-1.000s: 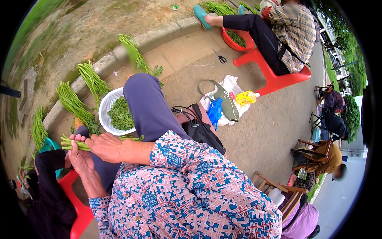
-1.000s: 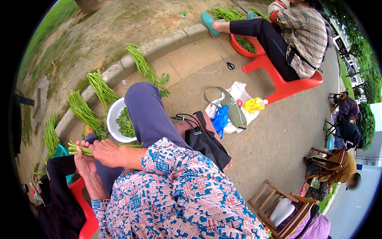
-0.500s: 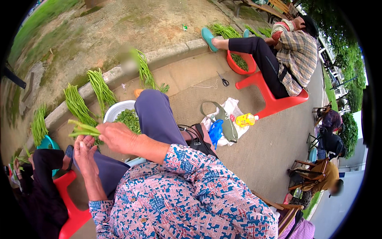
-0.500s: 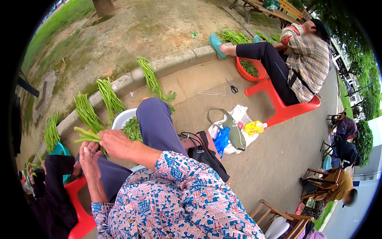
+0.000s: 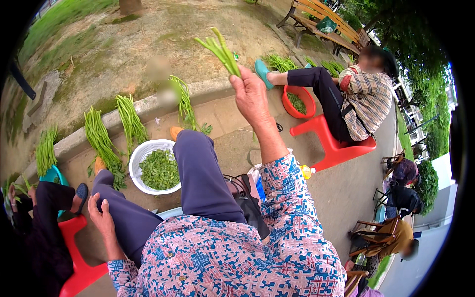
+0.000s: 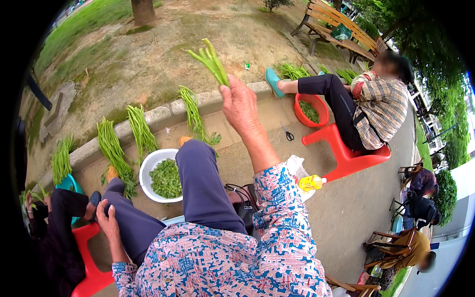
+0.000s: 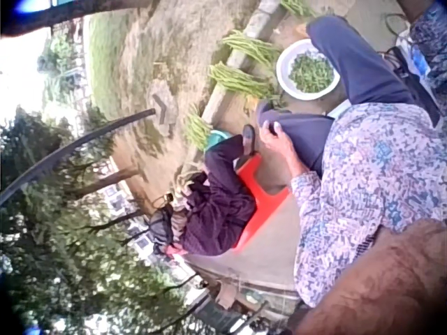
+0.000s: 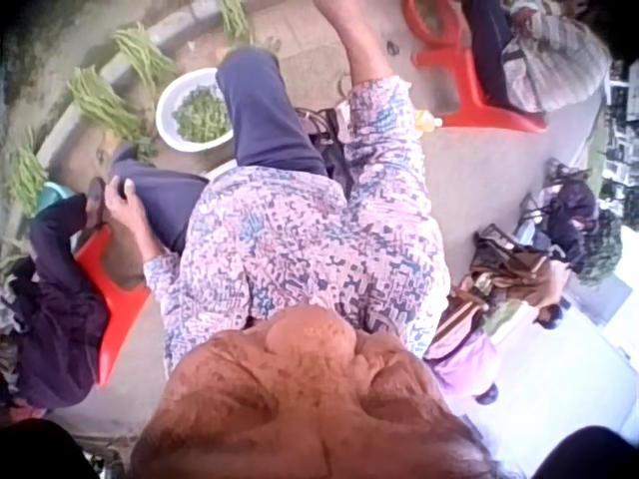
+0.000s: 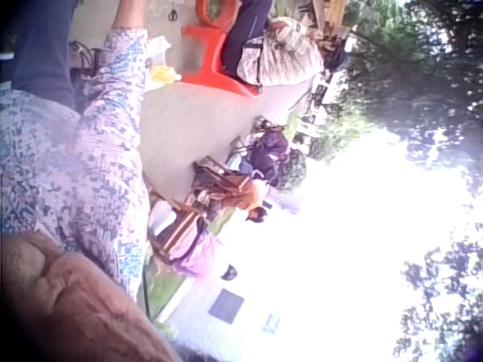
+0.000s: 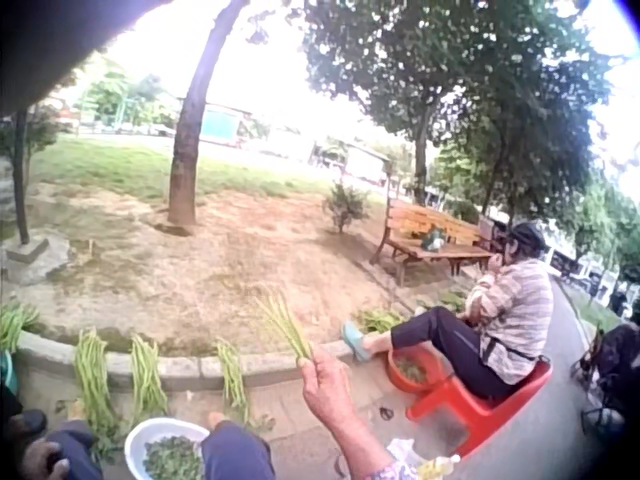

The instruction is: The person snaps long green beans into smaller pieces by hand, dropping the snapped pieces into a white colander while holding a bundle of unsnapped beans.

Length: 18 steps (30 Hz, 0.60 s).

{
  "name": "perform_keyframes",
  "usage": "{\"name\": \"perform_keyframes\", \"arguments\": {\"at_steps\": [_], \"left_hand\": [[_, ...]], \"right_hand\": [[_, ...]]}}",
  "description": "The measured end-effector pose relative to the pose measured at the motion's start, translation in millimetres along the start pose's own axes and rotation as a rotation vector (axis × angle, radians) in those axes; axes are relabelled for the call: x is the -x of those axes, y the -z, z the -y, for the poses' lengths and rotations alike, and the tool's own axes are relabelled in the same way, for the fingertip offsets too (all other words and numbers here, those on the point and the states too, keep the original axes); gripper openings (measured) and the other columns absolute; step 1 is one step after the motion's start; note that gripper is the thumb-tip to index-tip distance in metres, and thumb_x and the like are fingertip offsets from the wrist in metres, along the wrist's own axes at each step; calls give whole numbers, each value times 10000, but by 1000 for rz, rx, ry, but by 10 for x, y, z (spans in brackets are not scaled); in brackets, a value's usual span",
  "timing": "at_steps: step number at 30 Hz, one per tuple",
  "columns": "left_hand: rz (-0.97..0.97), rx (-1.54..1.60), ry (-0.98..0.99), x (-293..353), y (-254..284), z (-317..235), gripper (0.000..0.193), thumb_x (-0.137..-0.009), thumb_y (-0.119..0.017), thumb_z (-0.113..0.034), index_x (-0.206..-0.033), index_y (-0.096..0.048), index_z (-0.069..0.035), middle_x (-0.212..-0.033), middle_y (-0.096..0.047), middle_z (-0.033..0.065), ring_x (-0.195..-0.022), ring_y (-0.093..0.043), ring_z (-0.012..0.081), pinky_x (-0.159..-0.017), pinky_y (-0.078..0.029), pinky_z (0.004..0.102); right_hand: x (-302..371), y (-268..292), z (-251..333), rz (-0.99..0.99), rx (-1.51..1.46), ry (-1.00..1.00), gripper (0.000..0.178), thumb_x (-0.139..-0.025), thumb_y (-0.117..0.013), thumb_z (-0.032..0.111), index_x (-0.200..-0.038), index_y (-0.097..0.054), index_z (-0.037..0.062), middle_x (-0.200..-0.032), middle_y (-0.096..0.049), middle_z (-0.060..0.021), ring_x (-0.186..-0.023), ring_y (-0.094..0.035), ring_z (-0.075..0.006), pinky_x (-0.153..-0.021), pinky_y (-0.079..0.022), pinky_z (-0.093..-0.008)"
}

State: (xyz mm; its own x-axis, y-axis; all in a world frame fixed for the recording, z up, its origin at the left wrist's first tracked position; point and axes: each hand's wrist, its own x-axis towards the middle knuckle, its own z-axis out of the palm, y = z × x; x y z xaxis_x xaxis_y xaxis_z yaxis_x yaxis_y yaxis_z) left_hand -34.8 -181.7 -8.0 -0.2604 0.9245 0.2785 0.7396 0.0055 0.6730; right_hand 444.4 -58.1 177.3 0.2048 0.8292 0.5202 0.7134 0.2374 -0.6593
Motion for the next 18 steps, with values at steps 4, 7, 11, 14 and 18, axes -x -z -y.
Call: {"name": "perform_keyframes", "arguments": {"at_steps": [4, 7, 11, 14, 18], "left_hand": [[86, -198, -107, 5, -80, -55, 356, -789, -598, -139, -1129, -570, -36, -1239, -531, 133, -1250, -392, 338, -1042, -291, 430], [116, -416, -104, 15, -162, -120, 382, -798, -593, -209, -1157, -558, -81, -1337, -459, 95, -1308, -322, 326, -1037, -263, 483], [166, -502, -36, -3, -246, -115, 419, -815, -577, -262, -1212, -529, -135, -1429, -361, 53, -1357, -241, 303, -1022, -230, 547], [191, -538, -19, -32, -232, -153, 437, -814, -581, -260, -1232, -516, -151, -1445, -335, 49, -1361, -233, 297, -1014, -233, 562], [253, -603, 29, -104, -213, -301, 449, -806, -597, -237, -1239, -511, -157, -1444, -331, 49, -1353, -243, 296, -1000, -250, 572]], "right_hand": [[75, 30, -328, 47, 158, -45, 201, -863, -534, 120, -1045, -577, 46, -892, -604, -216, -881, -562, -418, -750, -450, -473], [389, -224, -645, 151, 161, -194, 207, -856, -543, 141, -1035, -582, 44, -894, -610, -228, -880, -572, -419, -754, -449, -486], [815, -508, -954, 271, 155, -401, 224, -849, -548, 170, -1021, -597, 35, -864, -614, -242, -876, -574, -426, -760, -446, -495], [995, -638, -1096, 301, 89, -497, 223, -845, -546, 178, -998, -611, 30, -835, -614, -249, -875, -576, -429, -765, -450, -489], [1066, -752, -1271, 299, 92, -496, 226, -835, -559, 183, -989, -622, 29, -819, -613, -254, -861, -586, -424, -762, -455, -477]]}}
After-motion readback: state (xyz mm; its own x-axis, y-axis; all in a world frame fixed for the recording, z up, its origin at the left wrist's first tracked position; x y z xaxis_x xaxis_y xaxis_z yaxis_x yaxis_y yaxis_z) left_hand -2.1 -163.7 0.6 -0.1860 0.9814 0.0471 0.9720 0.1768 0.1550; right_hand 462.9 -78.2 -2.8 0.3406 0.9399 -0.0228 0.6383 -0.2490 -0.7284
